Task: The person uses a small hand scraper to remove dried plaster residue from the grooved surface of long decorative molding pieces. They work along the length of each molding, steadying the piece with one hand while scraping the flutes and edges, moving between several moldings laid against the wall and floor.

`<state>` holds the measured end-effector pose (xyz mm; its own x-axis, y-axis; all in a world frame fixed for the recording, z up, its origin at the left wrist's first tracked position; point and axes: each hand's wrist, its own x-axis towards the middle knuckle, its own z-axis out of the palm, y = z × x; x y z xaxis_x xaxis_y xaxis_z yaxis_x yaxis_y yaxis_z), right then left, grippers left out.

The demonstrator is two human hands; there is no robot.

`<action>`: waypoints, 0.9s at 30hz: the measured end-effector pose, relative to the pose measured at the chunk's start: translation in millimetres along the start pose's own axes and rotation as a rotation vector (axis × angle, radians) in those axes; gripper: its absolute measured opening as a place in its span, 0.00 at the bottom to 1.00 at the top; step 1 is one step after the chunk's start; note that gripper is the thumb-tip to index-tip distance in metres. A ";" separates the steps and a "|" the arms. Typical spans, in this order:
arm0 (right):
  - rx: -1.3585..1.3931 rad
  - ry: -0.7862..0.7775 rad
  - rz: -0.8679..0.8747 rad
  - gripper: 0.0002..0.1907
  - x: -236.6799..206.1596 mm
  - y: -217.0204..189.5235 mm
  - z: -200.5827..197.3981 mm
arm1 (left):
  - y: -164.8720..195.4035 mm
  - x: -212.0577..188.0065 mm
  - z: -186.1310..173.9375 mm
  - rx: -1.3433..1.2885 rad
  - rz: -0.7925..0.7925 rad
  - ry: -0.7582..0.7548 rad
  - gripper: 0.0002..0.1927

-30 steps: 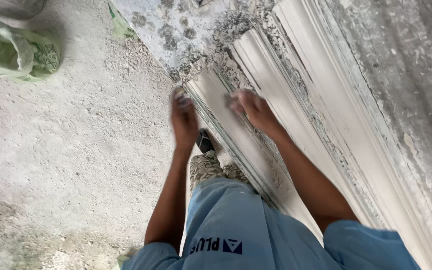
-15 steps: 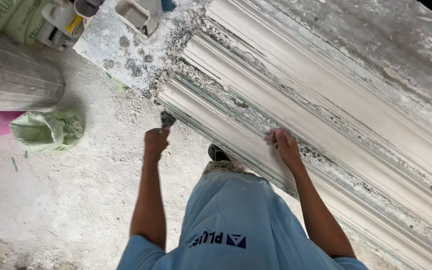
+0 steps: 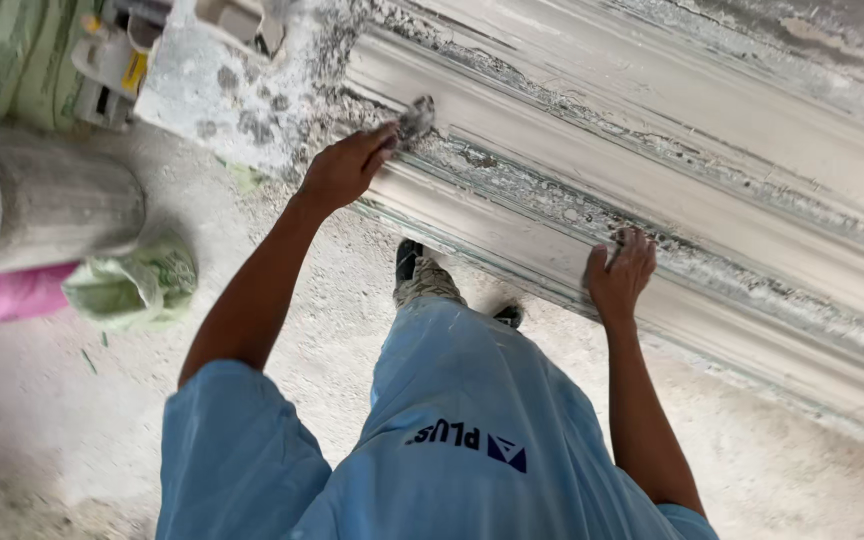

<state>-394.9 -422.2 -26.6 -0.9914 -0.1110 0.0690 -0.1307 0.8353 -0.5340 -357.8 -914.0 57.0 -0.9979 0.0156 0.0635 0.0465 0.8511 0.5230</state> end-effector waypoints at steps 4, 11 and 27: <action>-0.118 -0.121 0.313 0.43 6.9 -28.5 4.2 | -46.3 43.0 -13.7 0.173 0.256 -0.230 0.18; -0.222 -0.272 0.577 0.54 17.9 -56.6 0.5 | -105.5 92.2 -28.5 0.156 0.425 -0.366 0.17; -0.265 -0.304 0.648 0.55 17.3 -45.9 11.7 | -106.6 107.5 -9.0 0.110 0.540 -0.428 0.17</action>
<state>-406.0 -468.7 -10.7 -0.8308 0.3345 -0.4448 0.4436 0.8807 -0.1662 -469.6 -1007.7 15.7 -0.7678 0.6377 -0.0620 0.5588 0.7138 0.4222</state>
